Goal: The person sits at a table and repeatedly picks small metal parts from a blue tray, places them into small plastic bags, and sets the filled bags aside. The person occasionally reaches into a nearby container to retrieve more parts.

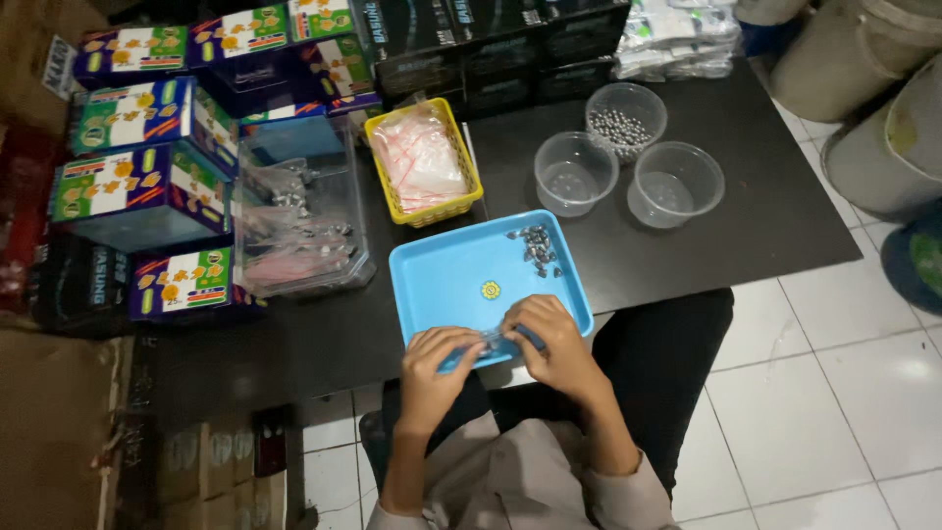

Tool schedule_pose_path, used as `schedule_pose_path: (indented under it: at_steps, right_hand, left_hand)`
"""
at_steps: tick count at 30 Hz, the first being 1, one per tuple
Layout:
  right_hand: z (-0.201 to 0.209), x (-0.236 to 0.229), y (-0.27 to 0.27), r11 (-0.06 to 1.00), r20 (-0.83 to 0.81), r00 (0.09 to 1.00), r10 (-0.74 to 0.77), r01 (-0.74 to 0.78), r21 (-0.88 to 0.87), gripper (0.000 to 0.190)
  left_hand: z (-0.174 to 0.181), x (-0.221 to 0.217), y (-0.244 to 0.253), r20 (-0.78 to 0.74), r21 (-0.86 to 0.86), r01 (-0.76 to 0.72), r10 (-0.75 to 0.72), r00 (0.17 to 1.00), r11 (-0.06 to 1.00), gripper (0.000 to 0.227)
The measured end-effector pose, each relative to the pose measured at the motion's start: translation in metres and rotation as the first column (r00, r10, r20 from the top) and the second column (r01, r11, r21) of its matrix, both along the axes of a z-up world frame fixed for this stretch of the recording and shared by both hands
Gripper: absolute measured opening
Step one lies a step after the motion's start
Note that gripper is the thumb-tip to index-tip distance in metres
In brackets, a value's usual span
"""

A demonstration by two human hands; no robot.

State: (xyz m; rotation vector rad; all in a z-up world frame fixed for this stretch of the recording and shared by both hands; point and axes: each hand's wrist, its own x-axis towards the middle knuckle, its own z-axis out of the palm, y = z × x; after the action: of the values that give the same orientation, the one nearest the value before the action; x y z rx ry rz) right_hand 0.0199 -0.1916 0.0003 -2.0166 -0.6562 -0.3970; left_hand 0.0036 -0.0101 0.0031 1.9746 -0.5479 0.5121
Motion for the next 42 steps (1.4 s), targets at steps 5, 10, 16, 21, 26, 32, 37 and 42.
schedule_pose_path:
  at_steps: [5,10,16,21,26,32,37,42]
  right_hand:
    - [0.036,-0.002,0.006,0.990,-0.123,0.984,0.129,-0.134,-0.030,0.007]
    - [0.041,0.006,0.016,0.979,-0.157,0.967,0.199,-0.203,-0.014,0.006]
    - [0.071,0.036,0.035,0.967,-0.139,0.977,0.164,-0.187,-0.172,0.008]
    - [0.120,0.086,0.069,0.981,-0.051,0.996,0.068,-0.076,-0.176,0.015]
    - [0.144,0.145,0.128,0.986,-0.051,0.994,0.100,-0.106,-0.128,0.011]
    - [0.087,0.212,0.180,0.975,-0.060,0.980,0.190,-0.196,-0.107,0.007]
    - [0.040,0.236,0.205,0.921,-0.135,0.970,0.200,-0.233,-0.312,0.006]
    - [0.036,0.233,0.216,0.764,-0.302,0.939,0.163,-0.314,-0.564,0.018]
  left_hand:
    - [-0.013,0.003,0.014,0.012,0.012,0.004,-0.004,1.000,1.000,0.011]
    - [-0.008,0.012,0.020,0.019,-0.051,0.001,0.000,1.000,0.999,0.013]
    - [0.044,0.046,0.069,0.033,0.046,0.155,-0.156,0.987,0.987,0.010]
    - [0.095,0.095,0.121,0.088,0.359,-0.127,0.102,0.991,0.925,0.014]
    - [0.079,0.143,0.143,-0.033,0.653,-0.167,0.247,0.968,0.739,0.019]
    - [0.034,0.172,0.153,0.092,0.780,-0.245,0.282,0.955,0.576,0.012]
    - [0.001,0.178,0.175,0.037,0.770,-0.151,0.194,0.980,0.620,0.028]
    - [0.033,0.170,0.172,0.033,0.736,-0.170,0.217,0.976,0.655,0.021]
